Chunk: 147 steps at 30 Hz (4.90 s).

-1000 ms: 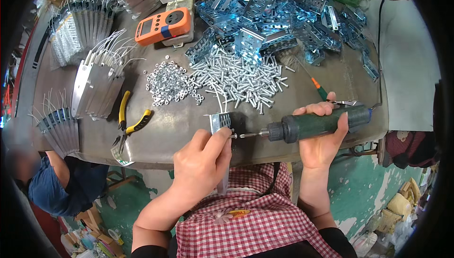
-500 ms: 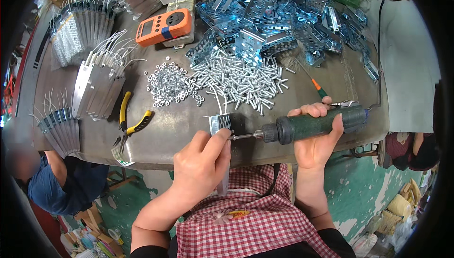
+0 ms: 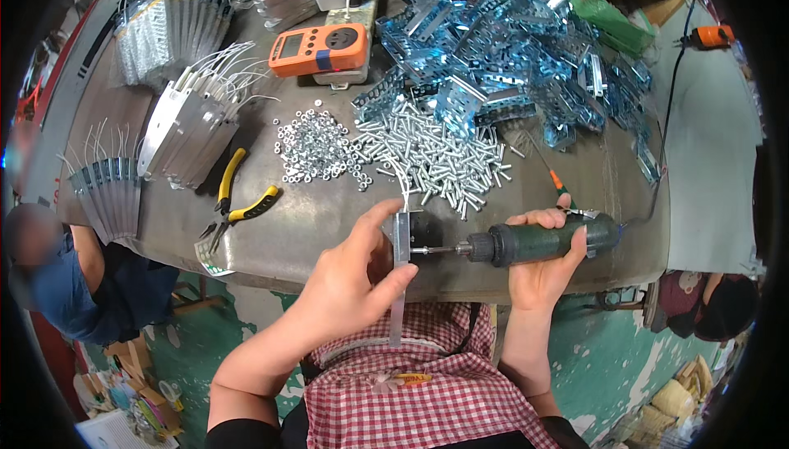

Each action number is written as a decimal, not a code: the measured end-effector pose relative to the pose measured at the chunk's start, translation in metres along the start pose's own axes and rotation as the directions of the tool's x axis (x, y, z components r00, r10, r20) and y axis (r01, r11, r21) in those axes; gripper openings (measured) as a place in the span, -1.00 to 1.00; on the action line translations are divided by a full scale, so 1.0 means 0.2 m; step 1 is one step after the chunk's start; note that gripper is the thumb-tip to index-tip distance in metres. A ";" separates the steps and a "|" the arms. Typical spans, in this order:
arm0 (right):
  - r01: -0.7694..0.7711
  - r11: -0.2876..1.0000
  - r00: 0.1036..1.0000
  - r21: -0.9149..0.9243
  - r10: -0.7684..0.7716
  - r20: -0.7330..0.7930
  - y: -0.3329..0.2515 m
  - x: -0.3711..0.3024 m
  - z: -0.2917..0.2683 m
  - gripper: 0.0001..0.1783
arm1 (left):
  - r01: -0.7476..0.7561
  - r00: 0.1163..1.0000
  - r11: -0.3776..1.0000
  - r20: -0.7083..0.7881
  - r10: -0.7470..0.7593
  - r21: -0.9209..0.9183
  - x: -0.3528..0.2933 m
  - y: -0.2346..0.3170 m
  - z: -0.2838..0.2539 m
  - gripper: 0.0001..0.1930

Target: Assembling small metal components and plastic parts using screws and an electric screwdriver.

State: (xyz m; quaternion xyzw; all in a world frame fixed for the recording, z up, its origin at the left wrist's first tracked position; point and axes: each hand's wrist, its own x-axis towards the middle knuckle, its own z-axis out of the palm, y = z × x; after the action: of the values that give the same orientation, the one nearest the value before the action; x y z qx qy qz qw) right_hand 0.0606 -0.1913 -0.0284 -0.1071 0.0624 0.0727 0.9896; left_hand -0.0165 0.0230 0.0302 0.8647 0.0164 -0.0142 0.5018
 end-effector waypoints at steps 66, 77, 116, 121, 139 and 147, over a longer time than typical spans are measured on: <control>0.007 1.000 0.999 -0.006 -0.008 -0.031 0.05 -0.01 -0.03 -0.50 | -0.337 0.917 0.688 0.058 0.394 0.642 0.12 -0.30 -0.14 -0.66; 0.015 1.000 0.998 -0.026 -0.017 -0.055 0.04 -0.02 -0.02 -0.50 | -0.422 0.860 0.464 0.183 0.476 0.779 0.02 -0.29 -0.12 -0.67; 0.035 0.998 0.999 -0.051 -0.034 0.022 0.05 -0.01 0.03 -0.57 | 0.344 0.925 0.468 0.208 -0.319 -0.814 0.00 -0.21 0.01 -0.89; 0.010 0.999 1.000 -0.041 -0.011 -0.026 0.05 0.00 0.00 -0.55 | 0.295 0.946 0.458 0.190 -0.261 -0.838 -0.01 -0.23 0.03 -0.87; -0.003 1.000 1.000 -0.018 0.003 -0.024 0.05 -0.01 0.01 -0.57 | 0.018 0.980 0.884 -0.166 -0.108 -0.466 -0.04 -0.21 0.07 -0.85; 0.007 1.000 1.000 -0.015 -0.007 0.008 0.05 0.00 0.01 -0.60 | -0.034 0.995 0.936 -0.095 0.001 -0.350 -0.01 -0.22 0.03 -0.89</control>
State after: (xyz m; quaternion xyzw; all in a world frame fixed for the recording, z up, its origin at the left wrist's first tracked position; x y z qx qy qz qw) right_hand 0.0591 -0.1804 -0.0293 -0.1146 0.0576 0.0700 0.9893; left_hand -0.0208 0.0396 -0.0113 0.7609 0.0343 0.0339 0.6471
